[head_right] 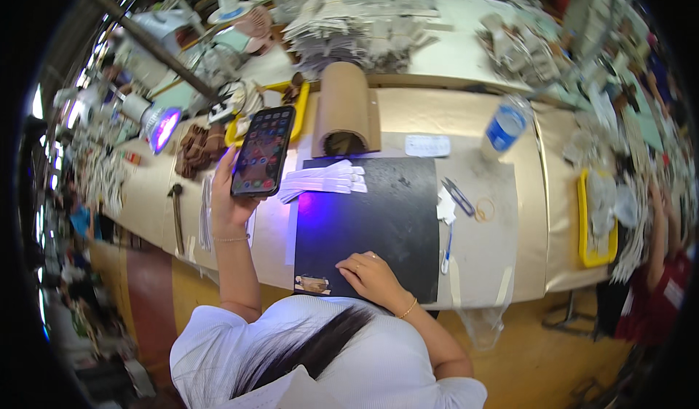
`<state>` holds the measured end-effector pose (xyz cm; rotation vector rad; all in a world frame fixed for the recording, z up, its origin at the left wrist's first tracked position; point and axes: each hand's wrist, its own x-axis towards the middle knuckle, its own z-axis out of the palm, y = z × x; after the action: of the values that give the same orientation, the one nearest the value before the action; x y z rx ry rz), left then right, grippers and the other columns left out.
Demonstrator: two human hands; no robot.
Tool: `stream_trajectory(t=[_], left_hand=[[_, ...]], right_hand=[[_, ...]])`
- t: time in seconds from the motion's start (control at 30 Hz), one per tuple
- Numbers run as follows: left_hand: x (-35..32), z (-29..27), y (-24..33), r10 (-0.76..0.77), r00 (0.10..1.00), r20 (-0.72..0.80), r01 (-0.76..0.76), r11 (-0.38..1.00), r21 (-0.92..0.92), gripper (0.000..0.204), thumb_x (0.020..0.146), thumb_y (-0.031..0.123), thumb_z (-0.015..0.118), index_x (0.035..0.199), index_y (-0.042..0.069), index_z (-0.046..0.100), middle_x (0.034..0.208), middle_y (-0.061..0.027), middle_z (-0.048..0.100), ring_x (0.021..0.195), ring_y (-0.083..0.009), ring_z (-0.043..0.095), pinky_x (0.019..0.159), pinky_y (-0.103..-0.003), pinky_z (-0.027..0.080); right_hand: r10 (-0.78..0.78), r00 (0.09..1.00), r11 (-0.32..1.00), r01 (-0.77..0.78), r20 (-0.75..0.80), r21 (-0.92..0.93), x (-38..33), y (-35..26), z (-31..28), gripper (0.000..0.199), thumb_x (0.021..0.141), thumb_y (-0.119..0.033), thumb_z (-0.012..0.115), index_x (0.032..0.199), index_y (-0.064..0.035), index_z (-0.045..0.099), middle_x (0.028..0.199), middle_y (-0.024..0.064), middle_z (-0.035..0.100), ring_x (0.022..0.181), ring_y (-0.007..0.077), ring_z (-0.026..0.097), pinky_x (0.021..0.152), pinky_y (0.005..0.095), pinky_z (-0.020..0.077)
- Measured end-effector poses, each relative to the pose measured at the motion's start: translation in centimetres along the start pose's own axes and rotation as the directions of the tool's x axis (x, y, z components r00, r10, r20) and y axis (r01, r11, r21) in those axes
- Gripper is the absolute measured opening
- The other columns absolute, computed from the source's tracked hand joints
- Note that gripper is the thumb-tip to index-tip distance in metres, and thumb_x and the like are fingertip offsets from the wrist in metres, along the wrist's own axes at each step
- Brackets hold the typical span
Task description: The person arranges white strips on a black board, then uses a hammer to flatten them. They later use a pencil to mark the strips. The task involves repetitive hammering and marking actions.
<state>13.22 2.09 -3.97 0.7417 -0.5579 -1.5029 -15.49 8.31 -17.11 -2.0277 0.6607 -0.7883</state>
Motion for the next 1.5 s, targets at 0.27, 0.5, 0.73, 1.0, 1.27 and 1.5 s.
stream_trajectory(t=[0.27,0.5,0.73,1.0,1.27,1.5], left_hand=[[10.6,-6.0,2.6,0.236,0.935,-0.265,-0.158,0.946,0.284,0.039,0.1,0.039,0.05,0.121,0.006,0.057,0.106,-0.0114,0.068,0.091,-0.0239,0.069,0.078,-0.044,0.059],[28.6,-16.3,6.8,0.741,0.645,-0.187,-0.024,0.265,0.964,0.062,0.097,0.052,0.047,0.096,-0.007,0.065,0.097,-0.0274,0.067,0.093,-0.0401,0.066,0.083,-0.046,0.049],[37.1,-19.3,5.4,0.757,0.572,-0.315,0.203,0.241,0.949,0.065,0.096,0.054,0.047,0.09,-0.006,0.068,0.096,-0.0304,0.066,0.095,-0.0461,0.063,0.086,-0.051,0.046],[39.8,-23.9,4.3,0.682,0.567,-0.463,0.234,0.406,0.884,0.067,0.099,0.054,0.041,0.088,-0.005,0.071,0.095,-0.0296,0.067,0.095,-0.0453,0.063,0.086,-0.049,0.047],[40.9,-22.7,5.3,0.522,0.618,-0.588,0.359,0.478,0.802,0.074,0.1,0.054,0.029,0.11,-0.009,0.066,0.116,-0.0333,0.061,0.116,-0.0458,0.056,0.1,-0.048,0.041],[40.1,-20.3,8.8,0.785,0.563,-0.259,-0.061,0.352,0.934,0.065,0.1,0.05,0.031,0.116,-0.004,0.063,0.119,-0.0294,0.061,0.113,-0.0464,0.056,0.099,-0.047,0.04]], right_hand=[[0.088,0.996,0.995,-0.087,-0.023,0.04,0.1,-0.1,-0.5,0.01,0.087,-0.006,0.065,0.096,-0.0029,0.069,0.084,0.0103,0.066,0.074,0.0264,0.06,0.073,0.0342,0.047],[0.158,0.985,0.987,-0.154,-0.075,0.052,0.6,-0.4,-0.5,0.012,0.086,-0.005,0.065,0.097,-0.0022,0.068,0.083,0.0113,0.065,0.073,0.0274,0.061,0.069,0.0343,0.0482],[0.235,0.964,0.971,-0.228,-0.125,0.069,0.4,-0.2,-0.1,0.011,0.089,-0.007,0.064,0.099,-0.0028,0.068,0.083,0.011,0.065,0.073,0.0266,0.063,0.067,0.0332,0.05],[0.263,0.958,0.963,-0.255,-0.109,0.082,0.5,0.1,0.0,0.013,0.086,-0.002,0.067,0.1,-0.001,0.068,0.083,0.0108,0.067,0.071,0.023,0.064,0.065,0.0311,0.0508],[0.259,0.961,0.965,-0.253,-0.1,0.069,0.7,-0.4,-0.3,0.012,0.086,-0.002,0.067,0.098,0.0003,0.068,0.081,0.0114,0.066,0.071,0.0244,0.064,0.065,0.0318,0.0506],[0.234,0.969,0.971,-0.229,-0.081,0.068,1.0,-0.8,-0.4,0.011,0.088,-0.005,0.065,0.098,-0.0016,0.068,0.081,0.0109,0.065,0.071,0.0251,0.063,0.065,0.0325,0.0503]])
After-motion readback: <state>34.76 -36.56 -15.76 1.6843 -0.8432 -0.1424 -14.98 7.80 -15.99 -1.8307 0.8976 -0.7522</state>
